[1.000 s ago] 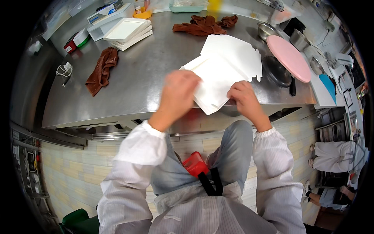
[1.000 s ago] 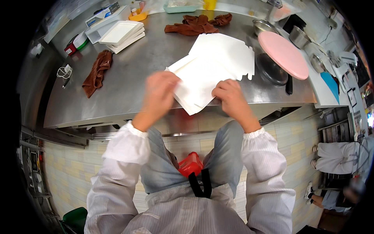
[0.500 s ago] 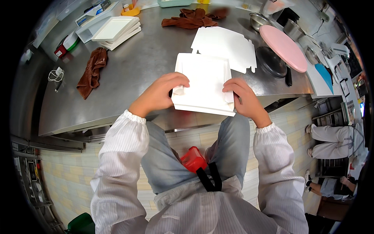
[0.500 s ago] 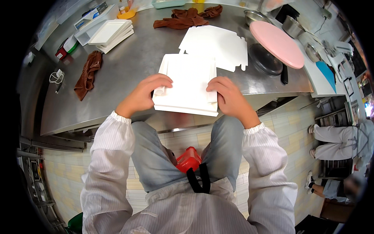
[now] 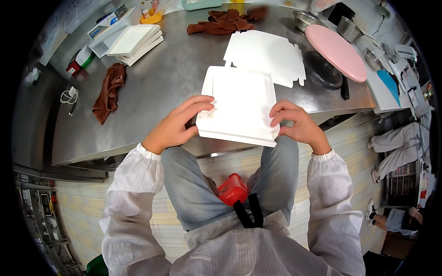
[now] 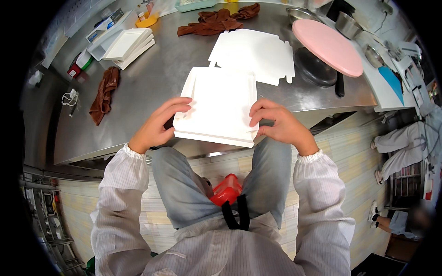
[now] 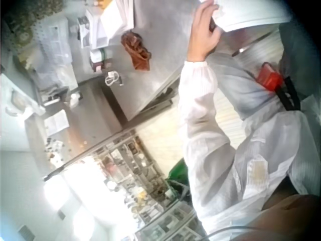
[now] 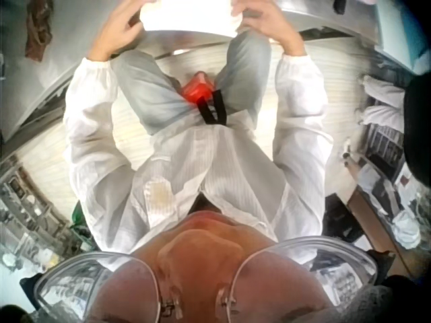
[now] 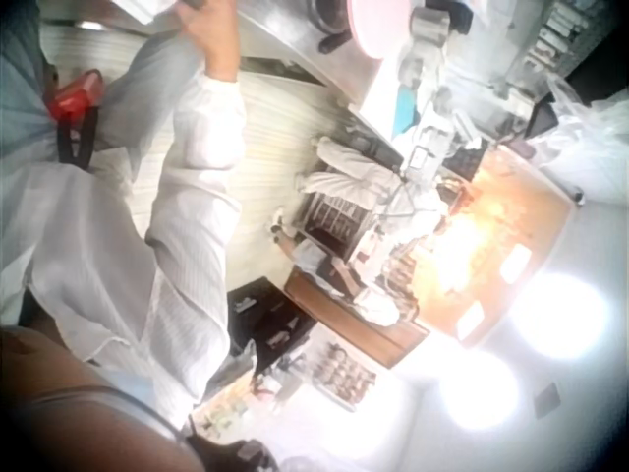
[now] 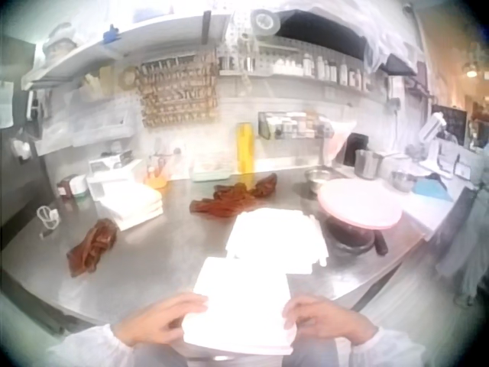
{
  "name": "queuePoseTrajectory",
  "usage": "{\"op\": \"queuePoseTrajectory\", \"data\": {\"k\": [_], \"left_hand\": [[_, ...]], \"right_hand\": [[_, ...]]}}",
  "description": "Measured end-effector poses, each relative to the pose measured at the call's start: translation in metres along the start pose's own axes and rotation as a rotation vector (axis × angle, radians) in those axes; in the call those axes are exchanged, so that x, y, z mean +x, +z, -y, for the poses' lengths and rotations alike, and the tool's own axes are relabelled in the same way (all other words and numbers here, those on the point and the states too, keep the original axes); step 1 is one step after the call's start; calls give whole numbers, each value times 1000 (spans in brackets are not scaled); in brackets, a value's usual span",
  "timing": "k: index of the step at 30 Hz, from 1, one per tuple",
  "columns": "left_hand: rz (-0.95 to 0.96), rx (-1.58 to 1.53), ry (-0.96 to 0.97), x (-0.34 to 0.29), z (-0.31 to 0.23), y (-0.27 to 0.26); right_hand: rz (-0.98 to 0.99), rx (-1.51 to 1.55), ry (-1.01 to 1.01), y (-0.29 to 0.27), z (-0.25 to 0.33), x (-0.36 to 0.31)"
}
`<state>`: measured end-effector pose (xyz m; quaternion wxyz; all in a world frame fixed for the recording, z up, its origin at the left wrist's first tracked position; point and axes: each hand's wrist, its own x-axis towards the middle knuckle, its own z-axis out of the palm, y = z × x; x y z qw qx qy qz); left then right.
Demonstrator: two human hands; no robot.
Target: The person assembles white styrofoam trays by folding the flat pieces into shape and snapping the edges together. They handle the trays one at a time, stacking the finished units on the metal counter.
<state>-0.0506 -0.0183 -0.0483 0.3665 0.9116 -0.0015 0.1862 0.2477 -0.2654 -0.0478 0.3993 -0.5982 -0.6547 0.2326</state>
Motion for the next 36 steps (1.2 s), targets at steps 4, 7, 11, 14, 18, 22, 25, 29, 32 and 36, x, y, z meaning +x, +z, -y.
{"op": "queuePoseTrajectory", "data": {"k": [4, 7, 11, 14, 18, 22, 25, 29, 32, 36], "left_hand": [[-79, -172, 50, -4, 10, 0], [-24, -200, -13, -5, 11, -4], [-19, -168, 25, -1, 5, -5], [-13, -132, 54, 0, 3, -3], [-6, -98, 54, 0, 4, -1], [-25, -39, 39, 1, -2, 2], [-71, 43, 84, 2, 3, 7], [-61, 23, -70, 5, -3, 9], [-60, 35, -50, 5, -1, 9], [-13, 33, 17, 8, -3, 5]], "right_hand": [[-29, 11, -39, 1, 0, -4], [-69, 15, -81, 1, 1, -6], [-118, 19, -113, 0, -4, -9], [-139, -9, -87, 1, -2, -9], [-173, -51, -110, 3, -6, -7], [-196, -53, -108, 6, -7, -5], [-163, -68, -83, 10, -3, 0], [-153, -150, -109, 16, 8, 8], [-149, -182, -65, 15, 13, 12], [-156, -188, 9, 15, 13, 11]]}}
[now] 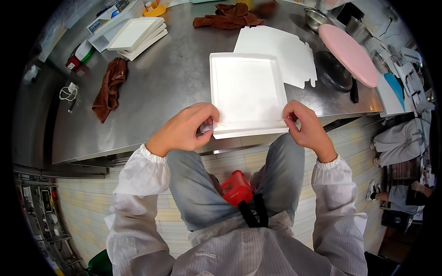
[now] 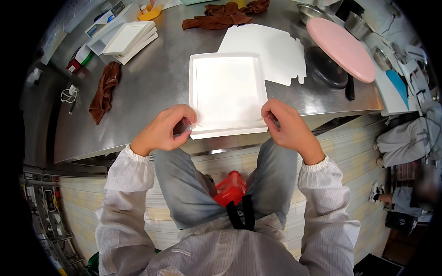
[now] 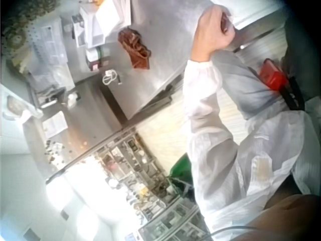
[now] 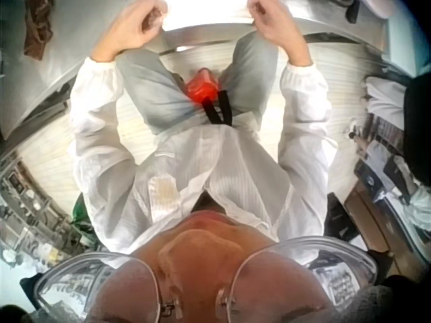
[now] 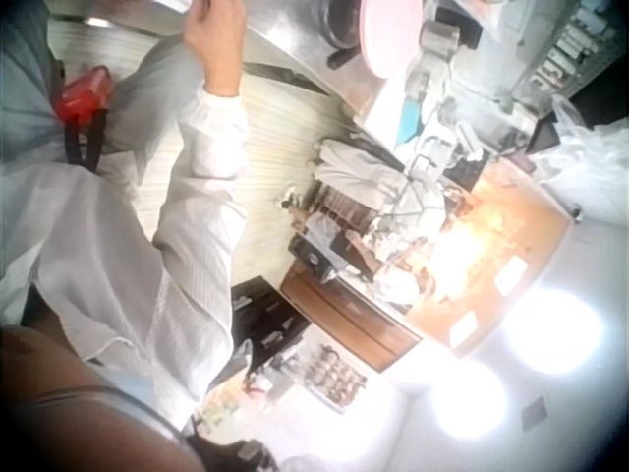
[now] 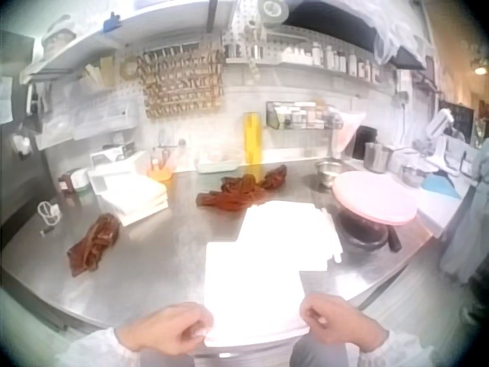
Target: The person assembles white styrofoam trays by folding the flat pieces into shape and snapping the edges together. They handle the trays one at a time, stacking the finished units on the metal counter.
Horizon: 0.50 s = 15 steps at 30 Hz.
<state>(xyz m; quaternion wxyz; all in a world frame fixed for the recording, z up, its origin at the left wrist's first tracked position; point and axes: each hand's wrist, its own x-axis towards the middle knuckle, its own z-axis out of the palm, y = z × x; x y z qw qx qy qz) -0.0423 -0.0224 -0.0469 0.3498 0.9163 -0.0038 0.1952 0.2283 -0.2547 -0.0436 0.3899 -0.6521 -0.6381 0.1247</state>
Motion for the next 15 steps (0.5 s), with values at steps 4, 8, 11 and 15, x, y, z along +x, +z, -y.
{"op": "queuePoseTrajectory", "data": {"k": [4, 8, 11, 15], "left_hand": [[36, -5, -8, 0, 2, -2], [29, 9, -88, 1, -1, 1], [-20, 7, -121, -2, 3, 4], [-67, -11, -156, 0, 4, 7]], "right_hand": [[32, -39, -17, -4, 2, 3], [83, -130, -51, -7, 3, 2], [134, -67, -6, -7, 14, 0], [166, -52, 17, -8, 17, -1]]}}
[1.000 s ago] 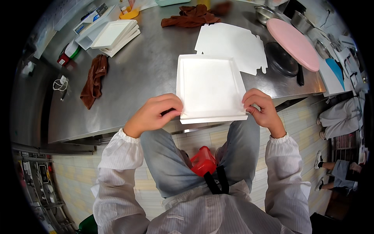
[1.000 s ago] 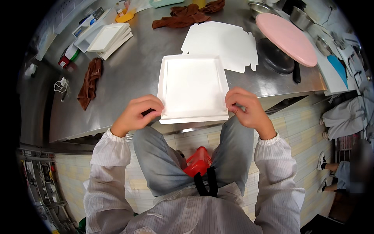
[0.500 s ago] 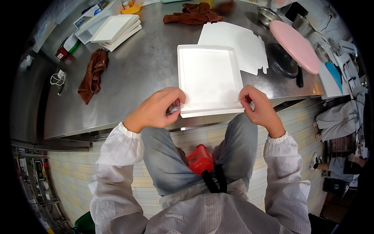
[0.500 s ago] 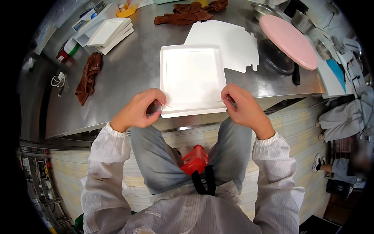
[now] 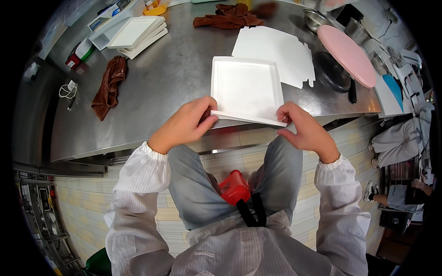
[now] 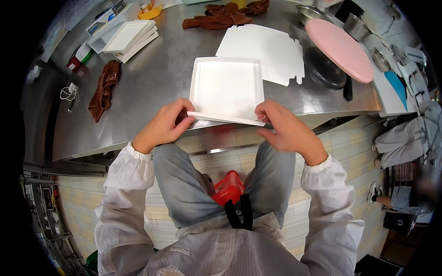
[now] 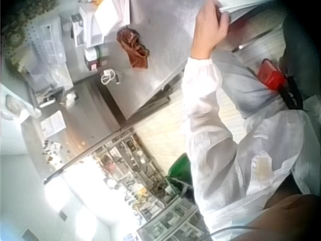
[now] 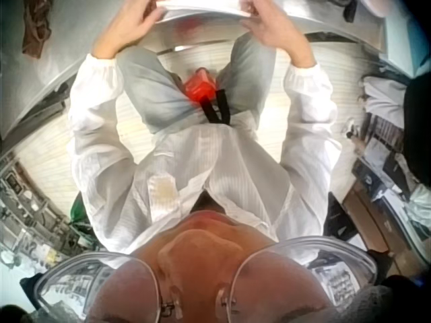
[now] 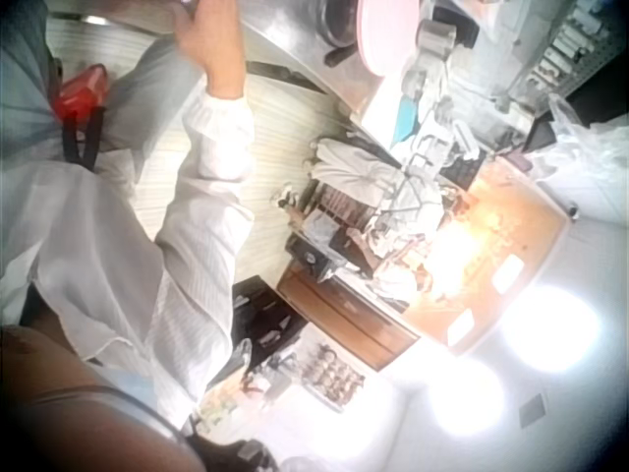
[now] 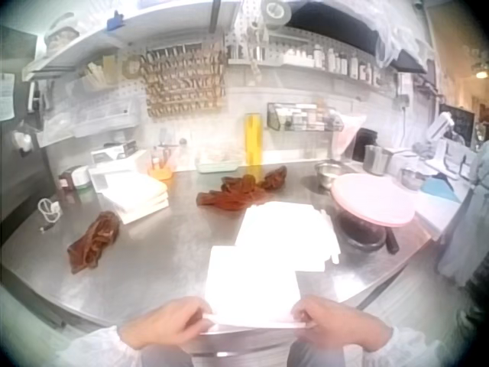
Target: The person assembles white styrofoam trays by folding the flat pieces into shape and snapping the edges together. They handle the trays one at a time, stacking the finished units on the metal counter.
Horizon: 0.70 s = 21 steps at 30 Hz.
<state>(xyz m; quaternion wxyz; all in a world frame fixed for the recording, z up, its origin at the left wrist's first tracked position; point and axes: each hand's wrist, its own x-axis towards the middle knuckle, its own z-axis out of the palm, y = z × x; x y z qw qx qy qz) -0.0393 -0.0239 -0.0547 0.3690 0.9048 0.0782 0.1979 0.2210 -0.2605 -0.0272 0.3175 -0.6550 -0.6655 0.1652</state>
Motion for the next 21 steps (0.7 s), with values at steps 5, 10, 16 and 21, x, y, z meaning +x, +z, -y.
{"op": "queuePoseTrajectory", "data": {"k": [5, 10, 16, 21], "left_hand": [[-16, -59, -96, 7, -9, 5], [-52, -153, -219, 13, -18, 15], [-42, -84, -247, 21, -14, 11], [12, 12, -255, 31, -21, 9]], "right_hand": [[-147, -53, -12, 11, -10, 13], [-188, -76, -20, 18, -11, 18], [-126, 16, 129, 12, -2, 24], [-39, -36, 205, 6, 8, 32]]}}
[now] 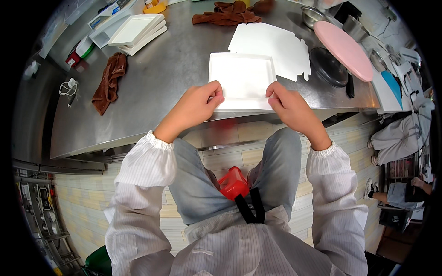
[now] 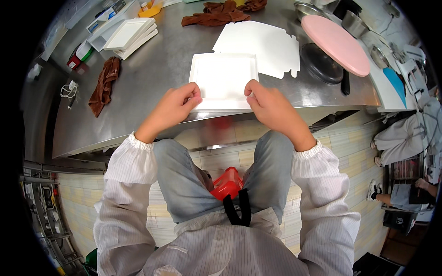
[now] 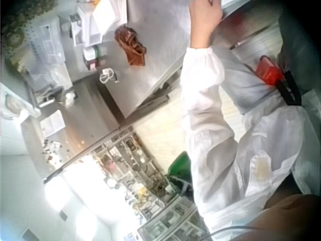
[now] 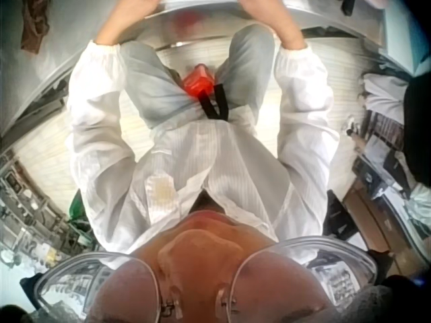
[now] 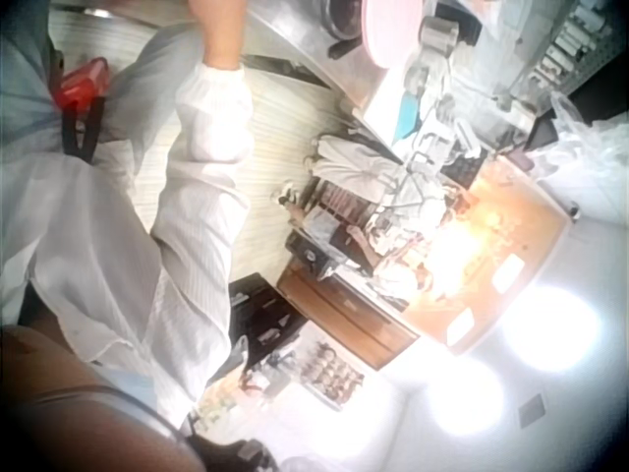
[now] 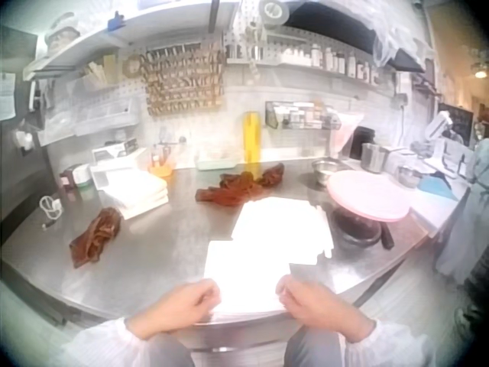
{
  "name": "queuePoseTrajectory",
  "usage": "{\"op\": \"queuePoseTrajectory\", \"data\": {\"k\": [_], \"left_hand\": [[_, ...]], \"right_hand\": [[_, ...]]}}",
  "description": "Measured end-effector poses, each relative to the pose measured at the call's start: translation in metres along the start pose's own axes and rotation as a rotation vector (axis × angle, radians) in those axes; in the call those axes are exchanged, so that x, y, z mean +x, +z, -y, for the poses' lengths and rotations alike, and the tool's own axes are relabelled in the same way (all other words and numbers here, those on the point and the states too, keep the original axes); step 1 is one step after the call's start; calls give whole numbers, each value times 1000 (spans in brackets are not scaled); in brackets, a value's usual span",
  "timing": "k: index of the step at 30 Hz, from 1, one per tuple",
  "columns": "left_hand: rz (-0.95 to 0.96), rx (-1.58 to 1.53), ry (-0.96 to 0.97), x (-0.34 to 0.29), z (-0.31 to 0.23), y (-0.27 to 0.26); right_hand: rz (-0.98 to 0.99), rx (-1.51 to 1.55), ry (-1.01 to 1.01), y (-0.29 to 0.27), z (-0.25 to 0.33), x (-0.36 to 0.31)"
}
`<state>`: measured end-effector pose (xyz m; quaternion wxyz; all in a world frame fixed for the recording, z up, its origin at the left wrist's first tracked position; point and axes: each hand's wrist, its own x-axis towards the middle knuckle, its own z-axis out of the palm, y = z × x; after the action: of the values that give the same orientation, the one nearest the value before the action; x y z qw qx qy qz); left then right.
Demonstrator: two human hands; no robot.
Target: The person assembles white styrofoam trays by folding the flat pieces into shape and snapping the edges together. They handle the trays one at a time, stacking the finished units on the metal counter.
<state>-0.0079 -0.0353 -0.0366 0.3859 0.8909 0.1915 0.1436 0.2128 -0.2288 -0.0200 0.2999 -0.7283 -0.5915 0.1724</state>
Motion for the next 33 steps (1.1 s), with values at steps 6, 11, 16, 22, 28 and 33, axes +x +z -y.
{"op": "queuePoseTrajectory", "data": {"k": [6, 11, 16, 22, 28, 33], "left_hand": [[-2, 0, 26, 2, -9, -1], [-99, -82, 58, 0, 5, 5], [-145, 64, 274, -12, 18, 9], [-360, 554, 649, -35, 17, 25], [-386, 533, 410, -37, 11, 25], [-274, 223, 376, -24, 23, 5]], "right_hand": [[-128, -61, -182, 10, -12, -1], [-156, 11, -208, 8, -11, -12], [-131, -122, -238, 8, -4, -27], [-319, -442, -502, 24, -19, -29], [-359, -522, -461, 29, -12, -17], [-363, -551, -461, 32, -16, -12]]}}
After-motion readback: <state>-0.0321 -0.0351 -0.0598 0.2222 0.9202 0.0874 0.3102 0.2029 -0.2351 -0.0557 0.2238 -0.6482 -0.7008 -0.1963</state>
